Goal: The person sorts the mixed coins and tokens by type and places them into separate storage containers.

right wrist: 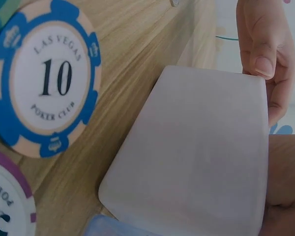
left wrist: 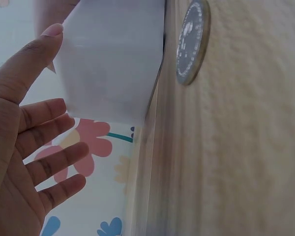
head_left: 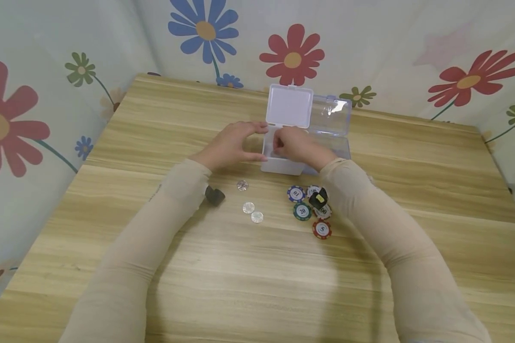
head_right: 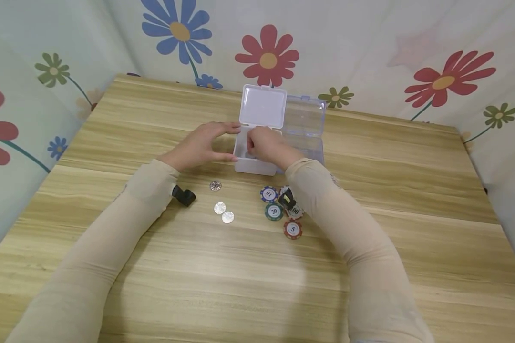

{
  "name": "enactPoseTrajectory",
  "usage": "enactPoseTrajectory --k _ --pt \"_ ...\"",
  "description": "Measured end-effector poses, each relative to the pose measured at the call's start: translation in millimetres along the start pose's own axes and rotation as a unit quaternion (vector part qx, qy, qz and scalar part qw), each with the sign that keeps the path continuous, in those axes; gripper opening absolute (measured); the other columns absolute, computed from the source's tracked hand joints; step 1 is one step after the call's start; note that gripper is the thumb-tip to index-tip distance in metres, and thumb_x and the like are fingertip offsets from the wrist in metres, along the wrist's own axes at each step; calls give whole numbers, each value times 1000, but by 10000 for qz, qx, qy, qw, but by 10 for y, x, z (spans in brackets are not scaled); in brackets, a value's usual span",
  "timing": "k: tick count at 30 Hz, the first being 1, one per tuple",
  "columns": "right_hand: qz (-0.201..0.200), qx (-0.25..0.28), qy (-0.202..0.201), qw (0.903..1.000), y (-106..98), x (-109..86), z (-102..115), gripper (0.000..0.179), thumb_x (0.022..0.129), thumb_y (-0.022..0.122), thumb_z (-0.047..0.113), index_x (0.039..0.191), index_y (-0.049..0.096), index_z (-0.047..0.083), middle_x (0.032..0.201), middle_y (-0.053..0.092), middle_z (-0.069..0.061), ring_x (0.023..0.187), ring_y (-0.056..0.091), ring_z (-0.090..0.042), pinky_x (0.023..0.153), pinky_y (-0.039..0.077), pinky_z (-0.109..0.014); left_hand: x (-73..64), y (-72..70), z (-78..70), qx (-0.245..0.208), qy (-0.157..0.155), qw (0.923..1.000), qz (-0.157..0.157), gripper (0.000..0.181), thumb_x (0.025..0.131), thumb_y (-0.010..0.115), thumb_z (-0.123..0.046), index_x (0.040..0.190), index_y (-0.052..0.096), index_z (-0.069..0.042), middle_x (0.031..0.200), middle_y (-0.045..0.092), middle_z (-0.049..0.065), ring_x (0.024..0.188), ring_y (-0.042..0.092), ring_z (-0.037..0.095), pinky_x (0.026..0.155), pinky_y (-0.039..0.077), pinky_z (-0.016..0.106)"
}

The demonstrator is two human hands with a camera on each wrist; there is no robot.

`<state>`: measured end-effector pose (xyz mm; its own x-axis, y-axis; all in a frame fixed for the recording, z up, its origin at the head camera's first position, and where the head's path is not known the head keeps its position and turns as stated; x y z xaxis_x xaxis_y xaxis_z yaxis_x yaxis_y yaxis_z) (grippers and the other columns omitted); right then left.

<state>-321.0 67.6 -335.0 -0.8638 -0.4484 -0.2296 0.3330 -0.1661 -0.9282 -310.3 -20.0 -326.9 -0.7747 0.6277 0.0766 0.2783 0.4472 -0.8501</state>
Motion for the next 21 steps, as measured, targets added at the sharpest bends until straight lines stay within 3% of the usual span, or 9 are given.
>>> enactPoseTrajectory --k 10,21 --pt "306 -414 228 9984 50 43 -4 9 91 60 13 90 66 6 92 66 -10 84 57 -23 78 49 -36 7 1 -4 47 -7 10000 10 74 81 74 -46 140 49 -10 151 43 2 143 36 21 120 25 41" --pt "364 -620 366 9967 56 59 -28 10 88 61 13 90 68 6 93 66 -9 83 57 -22 76 49 -36 12 5 6 55 -4 10000 -4 74 81 73 -46 141 48 -11 152 42 1 143 36 21 120 24 42"
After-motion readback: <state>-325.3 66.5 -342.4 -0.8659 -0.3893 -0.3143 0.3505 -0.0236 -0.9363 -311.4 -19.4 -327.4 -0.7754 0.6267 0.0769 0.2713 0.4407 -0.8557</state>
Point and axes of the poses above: each hand's wrist, its own x-axis towards the middle knuckle, its own y-axis out of the palm, z = x × y, the point moved 10 cm from there along x, towards the middle knuckle
